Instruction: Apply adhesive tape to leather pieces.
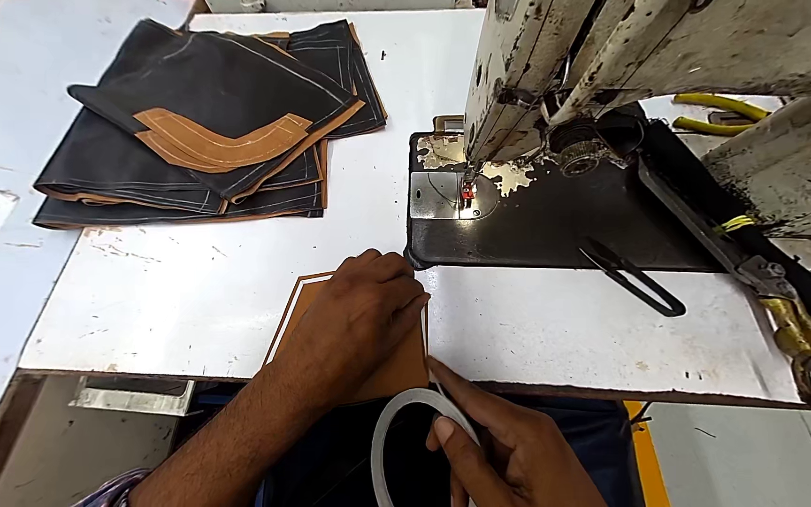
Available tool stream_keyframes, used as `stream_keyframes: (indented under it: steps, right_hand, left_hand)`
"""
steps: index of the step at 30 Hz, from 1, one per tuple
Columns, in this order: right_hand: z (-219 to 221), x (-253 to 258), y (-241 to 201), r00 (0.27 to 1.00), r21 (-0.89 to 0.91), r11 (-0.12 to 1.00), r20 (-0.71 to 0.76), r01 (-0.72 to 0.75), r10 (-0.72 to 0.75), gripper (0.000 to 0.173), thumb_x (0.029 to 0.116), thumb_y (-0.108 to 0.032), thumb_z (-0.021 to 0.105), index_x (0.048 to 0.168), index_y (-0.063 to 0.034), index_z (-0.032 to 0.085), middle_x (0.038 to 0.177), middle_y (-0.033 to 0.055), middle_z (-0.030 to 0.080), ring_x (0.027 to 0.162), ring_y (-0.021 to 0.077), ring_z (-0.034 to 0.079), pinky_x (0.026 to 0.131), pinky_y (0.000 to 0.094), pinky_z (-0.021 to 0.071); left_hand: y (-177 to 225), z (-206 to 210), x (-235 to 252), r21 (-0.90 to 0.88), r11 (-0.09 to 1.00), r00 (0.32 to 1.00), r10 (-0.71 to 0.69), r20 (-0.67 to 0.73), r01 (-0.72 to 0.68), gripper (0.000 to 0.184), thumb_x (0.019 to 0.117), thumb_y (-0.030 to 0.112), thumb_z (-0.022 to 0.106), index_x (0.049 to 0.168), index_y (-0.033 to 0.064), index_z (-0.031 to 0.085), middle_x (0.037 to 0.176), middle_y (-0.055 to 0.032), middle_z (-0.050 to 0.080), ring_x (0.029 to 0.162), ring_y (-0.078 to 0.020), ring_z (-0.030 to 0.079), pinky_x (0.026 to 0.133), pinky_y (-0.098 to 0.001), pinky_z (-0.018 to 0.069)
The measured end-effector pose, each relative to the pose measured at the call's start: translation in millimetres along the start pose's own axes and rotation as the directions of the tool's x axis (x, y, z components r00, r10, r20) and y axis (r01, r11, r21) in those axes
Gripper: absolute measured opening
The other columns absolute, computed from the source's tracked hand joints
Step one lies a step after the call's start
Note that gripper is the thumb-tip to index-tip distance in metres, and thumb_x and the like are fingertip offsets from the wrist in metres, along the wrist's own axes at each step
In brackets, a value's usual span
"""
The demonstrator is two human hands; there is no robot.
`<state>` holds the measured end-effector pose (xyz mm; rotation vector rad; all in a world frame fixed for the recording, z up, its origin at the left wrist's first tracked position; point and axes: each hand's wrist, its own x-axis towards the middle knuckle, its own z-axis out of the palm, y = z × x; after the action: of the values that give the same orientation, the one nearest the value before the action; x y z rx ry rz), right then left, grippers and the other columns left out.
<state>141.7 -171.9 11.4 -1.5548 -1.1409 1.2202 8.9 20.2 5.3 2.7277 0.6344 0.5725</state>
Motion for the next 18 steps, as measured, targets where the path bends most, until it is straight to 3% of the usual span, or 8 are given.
stream_keyframes:
  steps: [4, 8, 10, 13, 18]
  right_hand:
    - [2, 8, -8, 0.994, 0.093, 0.994, -0.099, 0.054, -0.045, 0.057, 0.1034, -0.011, 0.059, 0.154, 0.0046, 0.039, 0.107, 0.0020, 0.073, 0.068, 0.0102, 0.068, 0.058, 0.0278, 0.0628]
    - [-1, 19, -16, 0.992, 0.208, 0.975, -0.111, 0.074, -0.052, 0.059, 0.1036, -0.006, 0.059, 0.156, 0.0045, 0.033, 0.109, 0.0057, 0.071, 0.071, 0.0157, 0.072, 0.057, 0.0304, 0.0655]
    - [-1, 19, -17, 0.994, 0.195, 0.978, -0.098, 0.068, -0.049, 0.053, 0.1041, -0.007, 0.058, 0.153, 0.0044, 0.041, 0.107, 0.0067, 0.072, 0.068, 0.0157, 0.072, 0.055, 0.0310, 0.0656]
    - [-2, 13, -11, 0.991, 0.088, 0.992, -0.109, 0.093, -0.083, 0.038, 0.1042, -0.008, 0.058, 0.141, 0.0022, 0.059, 0.102, 0.0060, 0.074, 0.066, 0.0118, 0.070, 0.054, 0.0276, 0.0630]
    - [-11, 2, 8, 0.971, -0.131, 0.983, -0.182, 0.131, -0.154, 0.029, 0.1047, -0.011, 0.058, 0.130, -0.0046, 0.071, 0.087, 0.0046, 0.067, 0.060, 0.0080, 0.063, 0.050, 0.0233, 0.0571]
  left_hand:
    - [-18, -12, 5, 0.095, 0.987, 0.992, -0.127, -0.013, 0.128, 0.021, 0.1003, 0.025, 0.061, 0.094, 0.0104, 0.075, 0.095, -0.0028, 0.068, 0.087, -0.0162, 0.066, 0.076, -0.0328, 0.0565]
    - [-39, -30, 8, 0.193, 0.929, 0.948, -0.315, -0.040, 0.316, 0.018, 0.0992, 0.023, 0.064, 0.091, 0.0095, 0.072, 0.092, -0.0047, 0.065, 0.078, -0.0177, 0.065, 0.070, -0.0372, 0.0563]
    - [-46, -35, 7, 0.176, 0.913, 0.930, -0.362, -0.061, 0.367, 0.013, 0.0981, 0.021, 0.067, 0.096, 0.0093, 0.072, 0.095, -0.0054, 0.066, 0.077, -0.0180, 0.065, 0.069, -0.0380, 0.0564]
    - [-52, -33, 3, 0.124, 0.948, 0.955, -0.282, -0.097, 0.293, 0.011, 0.0988, 0.015, 0.064, 0.105, 0.0103, 0.072, 0.099, -0.0047, 0.067, 0.081, -0.0158, 0.066, 0.072, -0.0335, 0.0579]
    - [-55, -28, -3, 0.148, 0.976, 0.986, -0.147, -0.080, 0.157, 0.018, 0.0979, 0.008, 0.060, 0.103, 0.0115, 0.077, 0.108, -0.0057, 0.071, 0.103, -0.0188, 0.067, 0.089, -0.0352, 0.0560]
